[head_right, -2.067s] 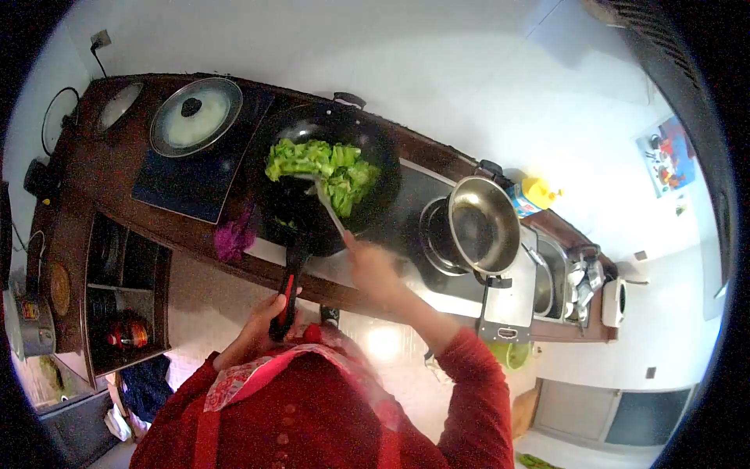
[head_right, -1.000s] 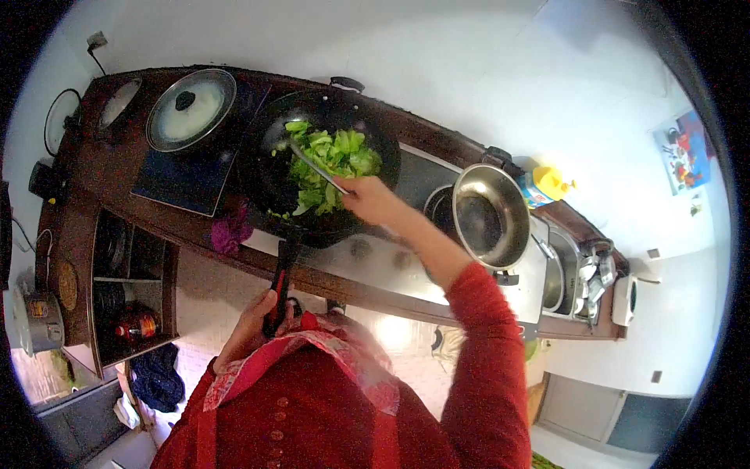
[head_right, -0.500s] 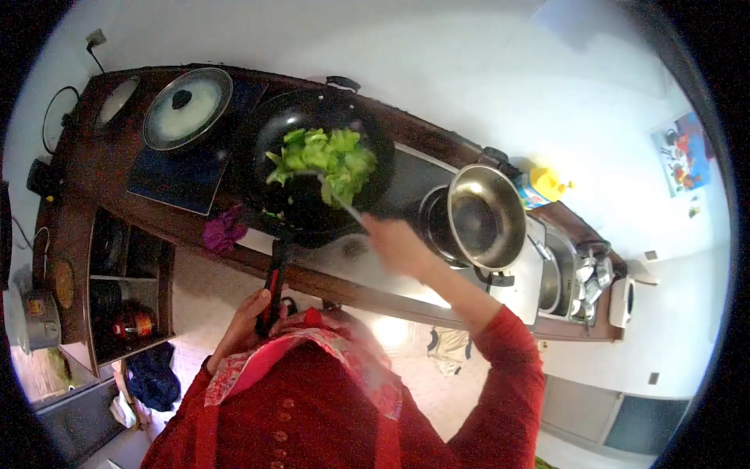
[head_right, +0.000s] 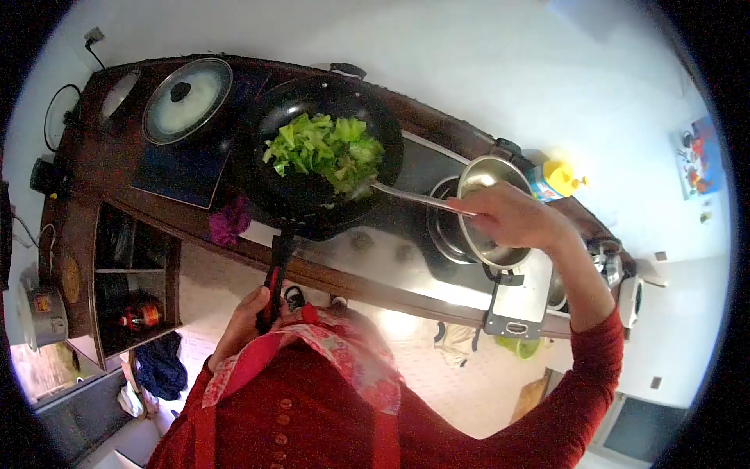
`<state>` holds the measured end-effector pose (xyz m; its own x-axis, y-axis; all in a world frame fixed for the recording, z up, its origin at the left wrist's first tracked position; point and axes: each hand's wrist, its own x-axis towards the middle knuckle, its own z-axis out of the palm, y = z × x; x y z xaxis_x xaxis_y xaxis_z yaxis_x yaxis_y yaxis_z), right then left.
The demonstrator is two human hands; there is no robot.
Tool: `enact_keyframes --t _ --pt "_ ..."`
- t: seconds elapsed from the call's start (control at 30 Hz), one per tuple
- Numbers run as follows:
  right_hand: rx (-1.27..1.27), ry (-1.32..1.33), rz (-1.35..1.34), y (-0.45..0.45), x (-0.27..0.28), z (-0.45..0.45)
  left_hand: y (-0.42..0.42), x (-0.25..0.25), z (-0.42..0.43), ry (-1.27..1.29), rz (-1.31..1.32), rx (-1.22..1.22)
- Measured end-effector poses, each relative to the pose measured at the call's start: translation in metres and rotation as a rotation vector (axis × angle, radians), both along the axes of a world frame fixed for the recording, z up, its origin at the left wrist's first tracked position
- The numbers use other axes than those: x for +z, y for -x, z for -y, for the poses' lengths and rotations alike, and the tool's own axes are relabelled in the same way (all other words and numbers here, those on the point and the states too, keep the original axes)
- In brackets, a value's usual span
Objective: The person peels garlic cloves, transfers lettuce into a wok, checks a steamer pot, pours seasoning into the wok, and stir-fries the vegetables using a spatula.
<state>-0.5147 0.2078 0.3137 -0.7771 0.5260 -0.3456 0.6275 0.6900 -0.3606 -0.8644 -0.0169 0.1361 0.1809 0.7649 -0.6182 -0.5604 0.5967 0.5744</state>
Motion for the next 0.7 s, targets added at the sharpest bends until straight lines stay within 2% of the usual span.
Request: enact_keyframes --t 0.07,0.13,0.17,0.2,0.23,0.27,0.4,0.5,0.57,0.67,0.7 --pt "-0.146 0.148 0.217 0.0 0.018 0.007 -0.002 -0.005 0.001 -0.003 0.0 0.012" --pt "-0.139 0.121 0.271 0.007 -0.017 0.013 0.003 -0.014 0.001 -0.039 0.008 -0.018" --pt "-0.146 0.039 0.107 0.009 -0.057 0.019 0.004 -0.012 0.001 -0.032 0.006 -0.026" --pt "-0.143 -0.115 0.144 0.031 -0.082 0.032 0.004 -0.009 0.001 -0.026 0.006 -0.031" --pt "-0.137 -0.205 -0.144 0.035 -0.124 0.034 0.003 -0.006 0.001 -0.019 0.004 -0.036" --pt "-0.184 -0.188 -0.232 0.042 -0.144 0.03 0.003 -0.006 0.001 -0.023 -0.003 -0.025" --pt "-0.373 -0.161 -0.291 0.076 -0.131 0.002 -0.002 -0.001 0.002 -0.028 -0.003 0.012" --pt "-0.419 -0.355 -0.339 0.089 -0.165 -0.013 -0.001 -0.003 0.004 -0.028 0.014 0.012" --pt "-0.375 -0.221 -0.176 0.079 -0.141 -0.02 0.001 -0.009 0.005 -0.041 0.002 -0.001" --pt "-0.387 -0.05 0.09 0.064 -0.051 -0.019 0.004 -0.015 0.005 -0.062 -0.028 -0.016" --pt "-0.23 -0.143 0.043 0.038 -0.039 -0.029 0.005 -0.015 0.005 -0.061 -0.023 -0.013"
